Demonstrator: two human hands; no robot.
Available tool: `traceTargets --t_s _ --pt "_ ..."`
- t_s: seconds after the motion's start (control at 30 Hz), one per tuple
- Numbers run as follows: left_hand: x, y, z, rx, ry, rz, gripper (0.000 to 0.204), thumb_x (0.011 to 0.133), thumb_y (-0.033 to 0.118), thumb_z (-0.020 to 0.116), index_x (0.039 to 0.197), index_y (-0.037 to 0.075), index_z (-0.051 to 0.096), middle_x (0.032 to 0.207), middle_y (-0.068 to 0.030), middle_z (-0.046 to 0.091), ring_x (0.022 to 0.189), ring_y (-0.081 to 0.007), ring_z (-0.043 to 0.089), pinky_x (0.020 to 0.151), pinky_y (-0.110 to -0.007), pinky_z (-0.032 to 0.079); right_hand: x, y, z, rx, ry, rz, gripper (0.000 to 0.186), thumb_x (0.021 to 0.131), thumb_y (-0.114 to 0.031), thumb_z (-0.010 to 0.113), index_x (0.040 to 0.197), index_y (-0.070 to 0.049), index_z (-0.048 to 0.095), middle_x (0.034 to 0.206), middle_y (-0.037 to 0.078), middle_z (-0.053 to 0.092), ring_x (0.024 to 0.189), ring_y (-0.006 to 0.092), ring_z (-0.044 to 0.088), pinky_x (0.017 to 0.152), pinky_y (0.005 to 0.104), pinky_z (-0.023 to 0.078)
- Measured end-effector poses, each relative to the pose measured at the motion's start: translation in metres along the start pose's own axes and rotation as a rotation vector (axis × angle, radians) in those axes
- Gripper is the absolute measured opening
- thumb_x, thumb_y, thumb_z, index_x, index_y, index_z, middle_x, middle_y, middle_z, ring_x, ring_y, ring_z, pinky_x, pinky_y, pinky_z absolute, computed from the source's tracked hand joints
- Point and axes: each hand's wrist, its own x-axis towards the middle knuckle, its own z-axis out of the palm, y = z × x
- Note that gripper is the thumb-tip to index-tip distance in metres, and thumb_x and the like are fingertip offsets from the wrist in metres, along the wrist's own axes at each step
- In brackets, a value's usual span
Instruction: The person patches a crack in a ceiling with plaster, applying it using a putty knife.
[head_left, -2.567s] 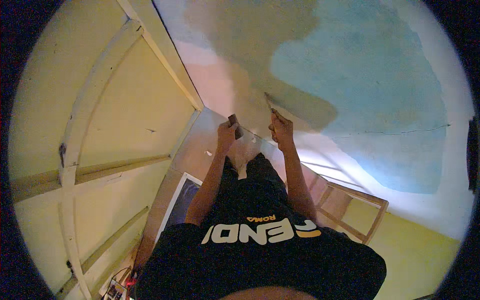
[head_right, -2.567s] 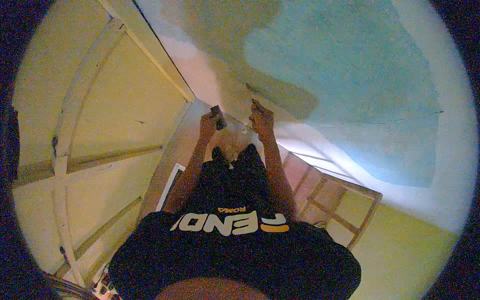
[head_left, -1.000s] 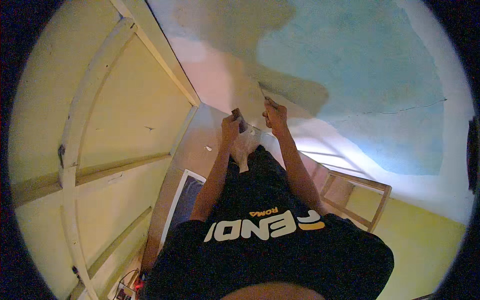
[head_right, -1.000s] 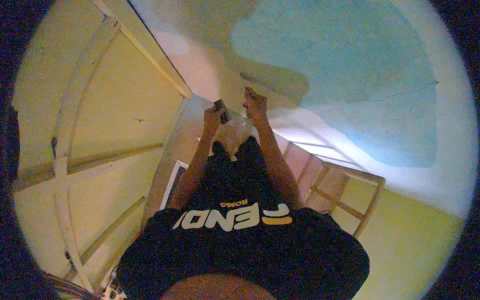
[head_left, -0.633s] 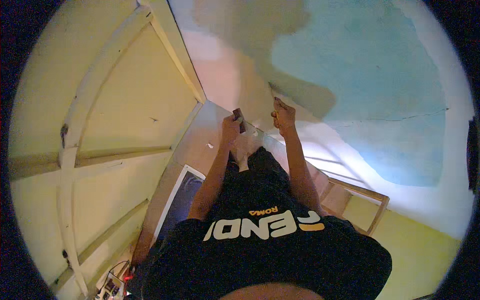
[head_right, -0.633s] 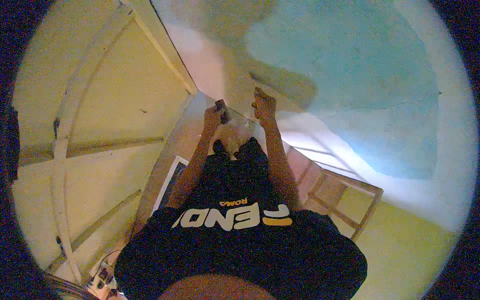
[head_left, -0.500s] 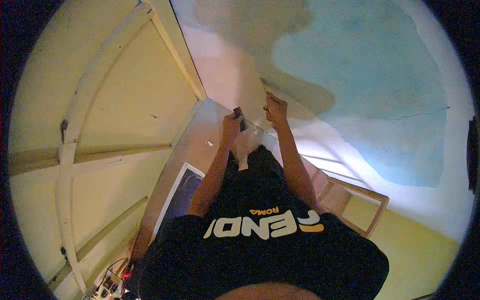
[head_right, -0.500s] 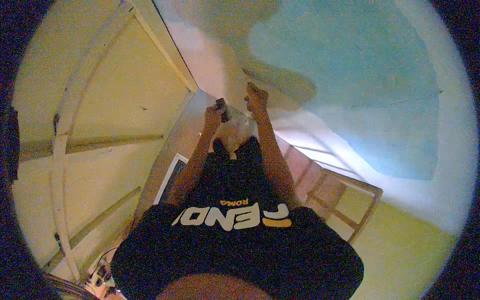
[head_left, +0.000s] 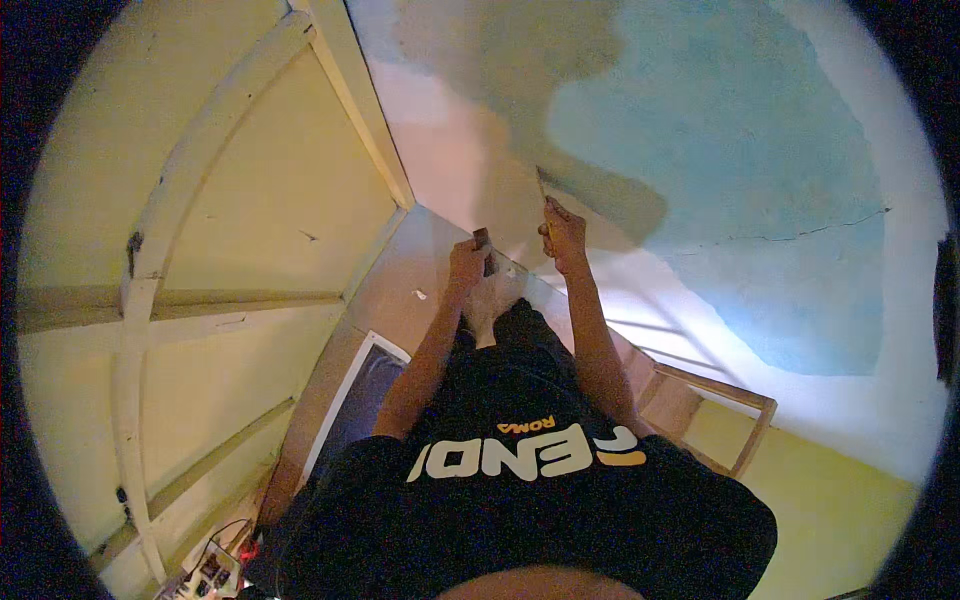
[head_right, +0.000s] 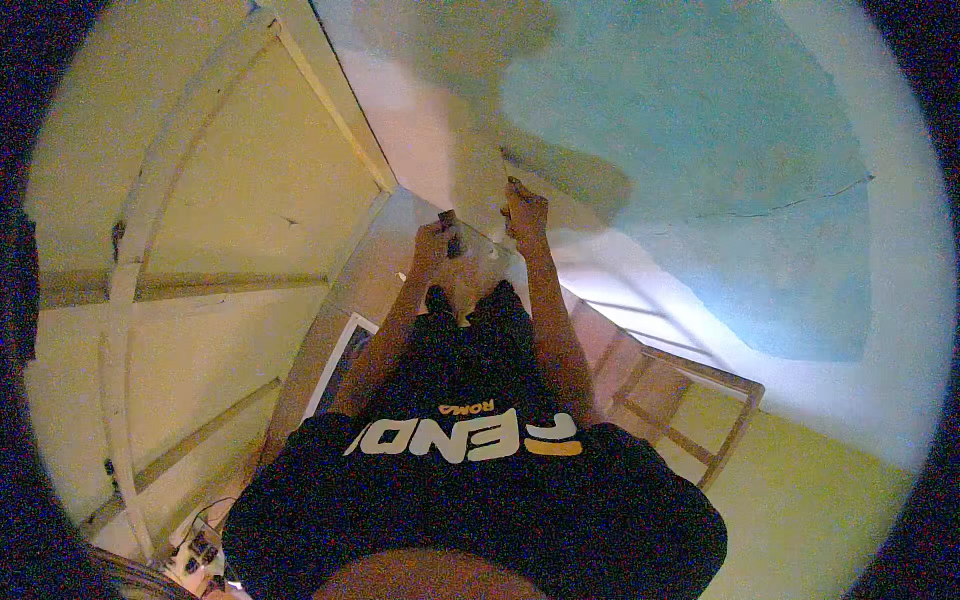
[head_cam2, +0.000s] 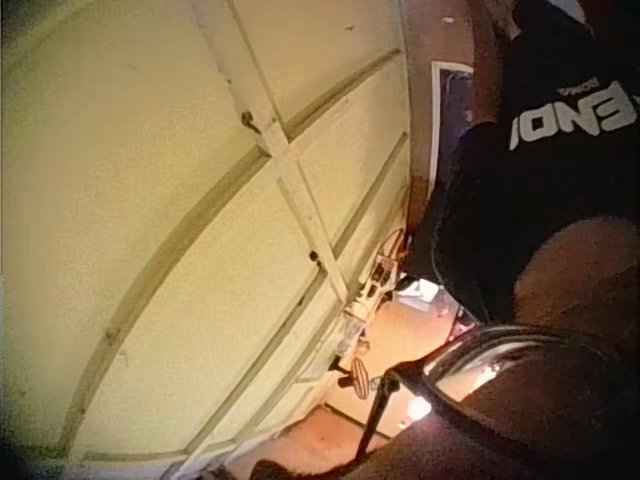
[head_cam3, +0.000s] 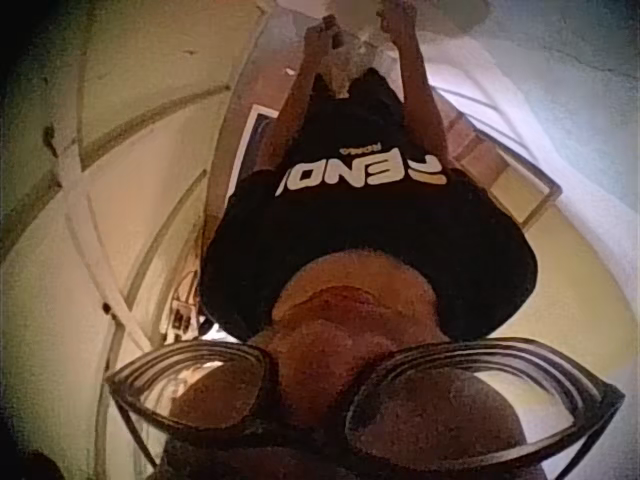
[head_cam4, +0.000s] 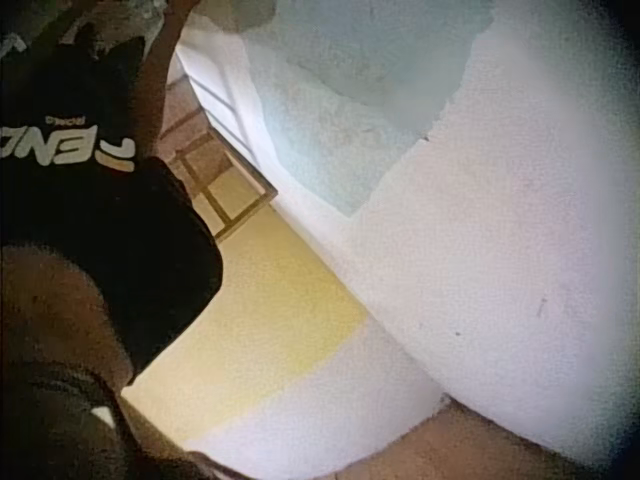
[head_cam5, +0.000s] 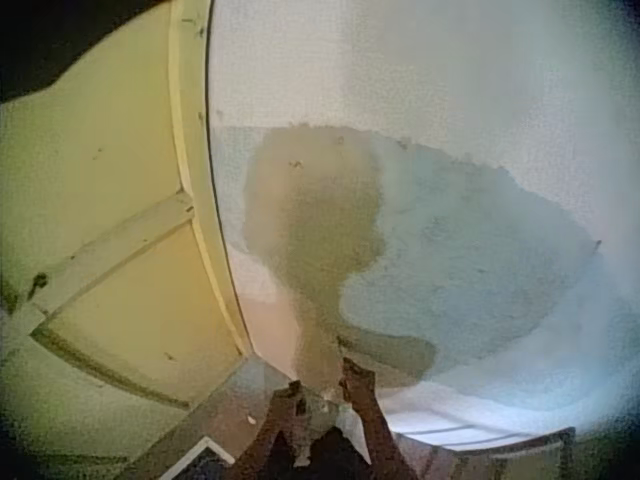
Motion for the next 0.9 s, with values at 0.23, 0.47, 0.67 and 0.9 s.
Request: traceTargets --t_s 0.23,0.47,0.67,0.9 --pt "-0.022 0.021 -0.003 -0.180 0.022 -0.066 0.019 0.081 0.013 0.058 0.075 -0.004 0.063 0.061 -0.0085 0.061 0.057 -0.0174 0.060 0.054 -0.035 0.049 0.000 0.000 -0.002 -0.026 0.004 0.064 0.042 0.089 -0.033 0.059 0.125 -0.011 0.056 0.060 0.004 0.051 0.037 0.0072 0.035 0.033 0.0222 0.028" --pt "-0.027 0.051 -0.005 -0.239 0.025 -0.066 0.014 0.082 0.008 0.056 0.080 -0.005 0.062 0.065 -0.0058 0.060 0.057 -0.0160 0.059 0.053 -0.034 0.049 0.060 0.063 -0.022 -0.188 -0.155 -0.616 0.039 0.089 -0.033 0.059 0.122 -0.012 0.059 0.061 0.006 0.053 0.037 0.0074 0.034 0.033 0.0232 0.027" --pt "0.004 -0.006 -0.012 0.047 0.107 0.081 0.019 0.080 0.013 0.059 0.076 -0.006 0.060 0.064 -0.0110 0.061 0.056 -0.0191 0.059 0.054 -0.037 0.048 0.065 0.044 -0.007 -0.369 -0.114 -0.608 0.036 0.088 -0.034 0.060 0.115 -0.010 0.063 0.060 0.006 0.052 0.035 0.0083 0.034 0.033 0.0241 0.028" --pt "-0.005 -0.002 -0.018 -0.088 0.111 0.006 0.022 0.078 0.018 0.061 0.075 -0.004 0.061 0.061 -0.0149 0.061 0.055 -0.0213 0.060 0.053 -0.038 0.047 0.014 0.009 0.006 -0.029 -0.009 -0.021 0.038 0.088 -0.036 0.061 0.113 -0.007 0.063 0.059 0.005 0.053 0.034 0.0082 0.037 0.031 0.0236 0.028"
